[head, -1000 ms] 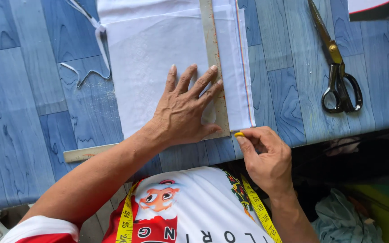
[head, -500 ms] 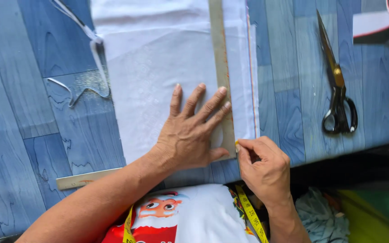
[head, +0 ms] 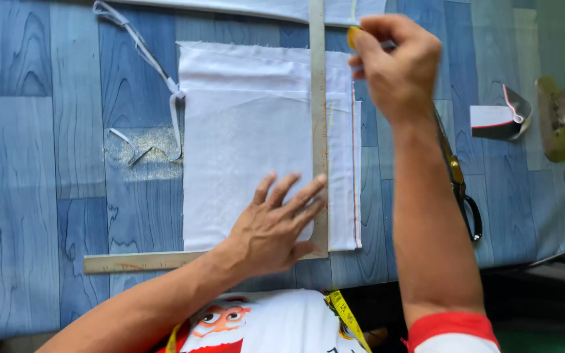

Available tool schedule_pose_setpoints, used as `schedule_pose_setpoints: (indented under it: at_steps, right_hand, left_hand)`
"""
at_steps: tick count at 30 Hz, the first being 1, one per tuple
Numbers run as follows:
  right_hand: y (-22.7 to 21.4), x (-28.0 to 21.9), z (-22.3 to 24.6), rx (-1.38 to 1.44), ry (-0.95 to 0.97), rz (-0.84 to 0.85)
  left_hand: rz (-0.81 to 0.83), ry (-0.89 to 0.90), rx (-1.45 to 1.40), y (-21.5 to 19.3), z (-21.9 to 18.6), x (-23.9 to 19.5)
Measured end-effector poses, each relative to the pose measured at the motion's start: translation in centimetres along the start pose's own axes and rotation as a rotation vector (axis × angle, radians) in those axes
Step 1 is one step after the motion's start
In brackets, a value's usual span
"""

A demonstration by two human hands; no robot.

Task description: Measuring, marking, and cutting fabric components on a cutting table using tailoring tools

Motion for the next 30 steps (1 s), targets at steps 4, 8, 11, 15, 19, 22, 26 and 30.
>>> schedule_pose_setpoints:
  at_steps: [4, 8, 11, 15, 19, 22, 26, 30]
  right_hand:
    - [-1.9, -9.8, 2.3, 0.165, 0.344, 0.1]
    - [-0.9, -21.6, -1.2, 0.39, 0.607, 0.12]
    - [-1.5, -26.0, -2.3, 0.493, 0.554, -0.029]
    - [-2.6, -26.8, -1.5, 0.431, 0.538, -0.027]
    - [-3.7, -27.6, -0.8, 0.422, 0.574, -0.045]
    - [-3.5, -27.6, 0.3, 0.42, 0.513, 0.016]
    - [-2.5, -28.6, 0.2, 0.517, 0.559, -0.009]
    - [-2.5, -28.1, 1.1, 0.42, 0.506, 0.038]
  left_hand:
    - [0.177, 0.02, -0.044, 0.3, -1.9, -3.1]
    - [0.106, 0.01, 0.0, 0.8, -1.6, -4.8]
    - [0.03, -0.01, -0.019, 0.1, -1.2, -4.5]
    - [0.439, -0.277, -0.287, -3.9, 2.6, -4.3]
    - [0.438, -0.359, -0.161, -11.0, 11.2, -9.1]
    - [0.402, -0.452, 0.158, -12.5, 20.4, -15.1]
    - [0.299, -0.454, 0.205, -13.7, 27.8, -18.6]
    - [0.373, -0.426, 0.512, -12.8, 26.2, -16.0]
Point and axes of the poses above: each hand's wrist, its own x-axis towards the middle knuckle, its own y-axis out of the palm, z = x × y, the point moved 8 cm from there along x, towards the middle knuckle, and after that the axes turned 8 degrees about -y, right-handed, at the moved point
